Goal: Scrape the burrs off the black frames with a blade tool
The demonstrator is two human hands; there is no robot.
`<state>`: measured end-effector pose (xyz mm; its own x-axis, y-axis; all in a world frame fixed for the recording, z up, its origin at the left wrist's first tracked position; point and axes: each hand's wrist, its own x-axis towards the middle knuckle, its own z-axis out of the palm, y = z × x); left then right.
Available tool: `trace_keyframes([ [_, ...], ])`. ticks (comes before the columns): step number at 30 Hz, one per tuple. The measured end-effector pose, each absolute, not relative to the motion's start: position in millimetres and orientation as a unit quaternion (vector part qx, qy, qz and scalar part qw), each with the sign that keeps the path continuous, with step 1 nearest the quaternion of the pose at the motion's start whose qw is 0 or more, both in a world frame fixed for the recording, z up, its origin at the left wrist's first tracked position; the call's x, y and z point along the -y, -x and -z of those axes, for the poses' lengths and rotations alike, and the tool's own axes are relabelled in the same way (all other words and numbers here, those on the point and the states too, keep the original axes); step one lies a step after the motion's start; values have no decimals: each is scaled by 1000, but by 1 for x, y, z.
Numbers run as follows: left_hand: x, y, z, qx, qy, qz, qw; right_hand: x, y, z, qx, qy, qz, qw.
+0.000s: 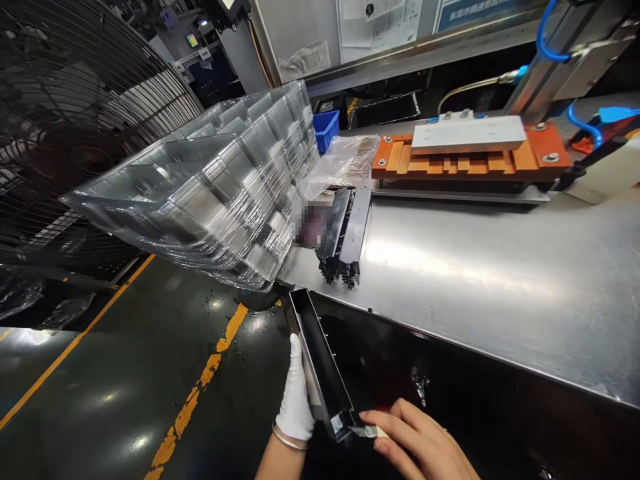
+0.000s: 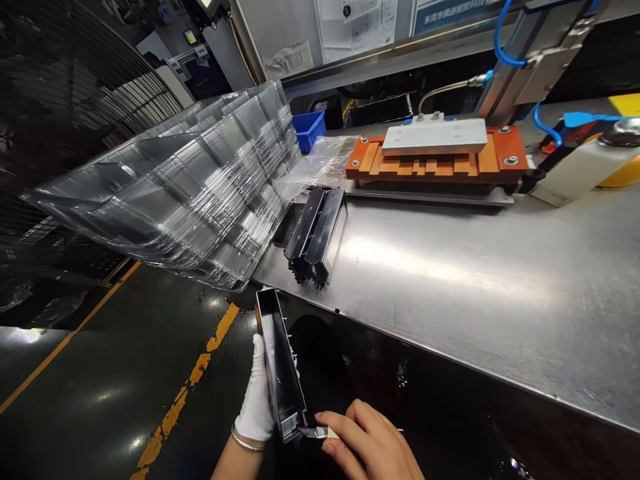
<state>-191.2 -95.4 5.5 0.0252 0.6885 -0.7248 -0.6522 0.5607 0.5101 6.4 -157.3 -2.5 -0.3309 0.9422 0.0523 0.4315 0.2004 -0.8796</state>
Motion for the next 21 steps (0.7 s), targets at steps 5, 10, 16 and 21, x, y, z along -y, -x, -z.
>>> trace_keyframes([
  [5,98,187,-6,-534,-67,-499,679,162,-4,11,697,502,-410,307],
  [10,100,185,-10,-548,-51,-504,665,166,1,23,670,527,-421,309],
  [16,101,186,-18,-419,42,-528,738,161,-17,60,541,669,-430,275],
  [21,100,182,-9,-481,52,-479,732,164,-19,41,597,542,-525,273],
])
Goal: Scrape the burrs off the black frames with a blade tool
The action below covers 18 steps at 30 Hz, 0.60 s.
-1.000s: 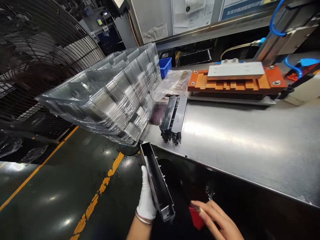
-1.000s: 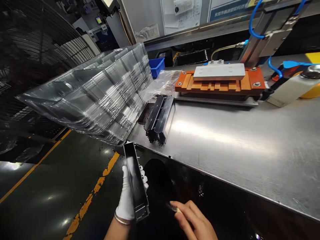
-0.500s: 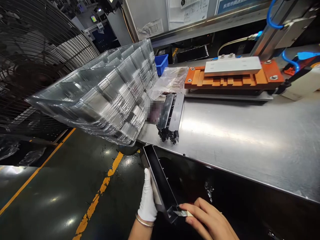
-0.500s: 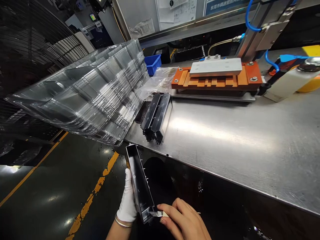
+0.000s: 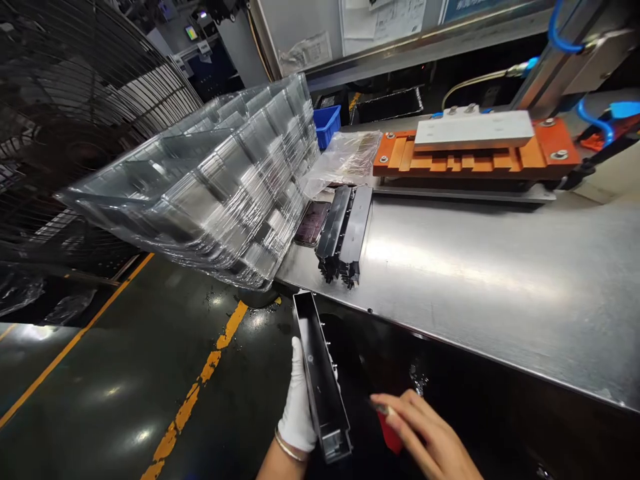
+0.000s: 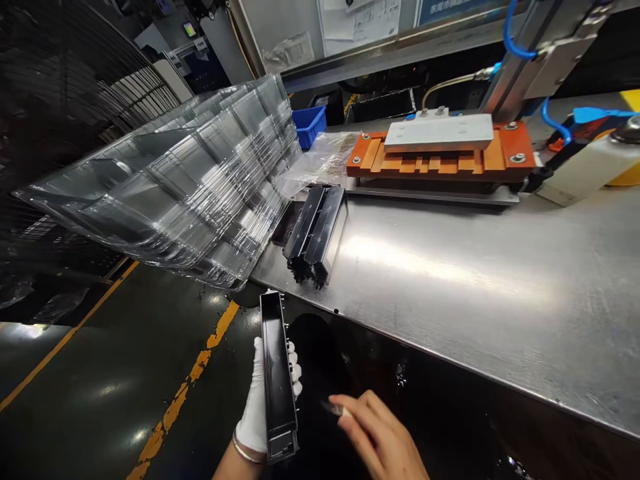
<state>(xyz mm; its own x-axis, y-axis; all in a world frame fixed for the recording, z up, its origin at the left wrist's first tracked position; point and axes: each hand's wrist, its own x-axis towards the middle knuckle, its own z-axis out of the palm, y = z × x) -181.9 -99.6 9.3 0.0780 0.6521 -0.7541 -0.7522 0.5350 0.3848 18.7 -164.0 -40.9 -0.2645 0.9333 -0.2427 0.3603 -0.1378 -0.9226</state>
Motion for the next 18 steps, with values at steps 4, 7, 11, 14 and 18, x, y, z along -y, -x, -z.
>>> trace_keyframes([
  [4,102,181,6,-514,21,-470,718,162,-7,17,661,475,-508,283],
  [7,104,179,8,-476,11,-465,747,158,-3,17,672,473,-486,297],
  [11,106,173,3,-427,15,-469,773,152,-3,25,676,486,-473,289],
  [14,111,173,6,-398,44,-420,814,145,-4,28,686,493,-462,271],
  [18,120,177,17,-379,79,-362,848,136,-3,30,713,500,-407,276],
])
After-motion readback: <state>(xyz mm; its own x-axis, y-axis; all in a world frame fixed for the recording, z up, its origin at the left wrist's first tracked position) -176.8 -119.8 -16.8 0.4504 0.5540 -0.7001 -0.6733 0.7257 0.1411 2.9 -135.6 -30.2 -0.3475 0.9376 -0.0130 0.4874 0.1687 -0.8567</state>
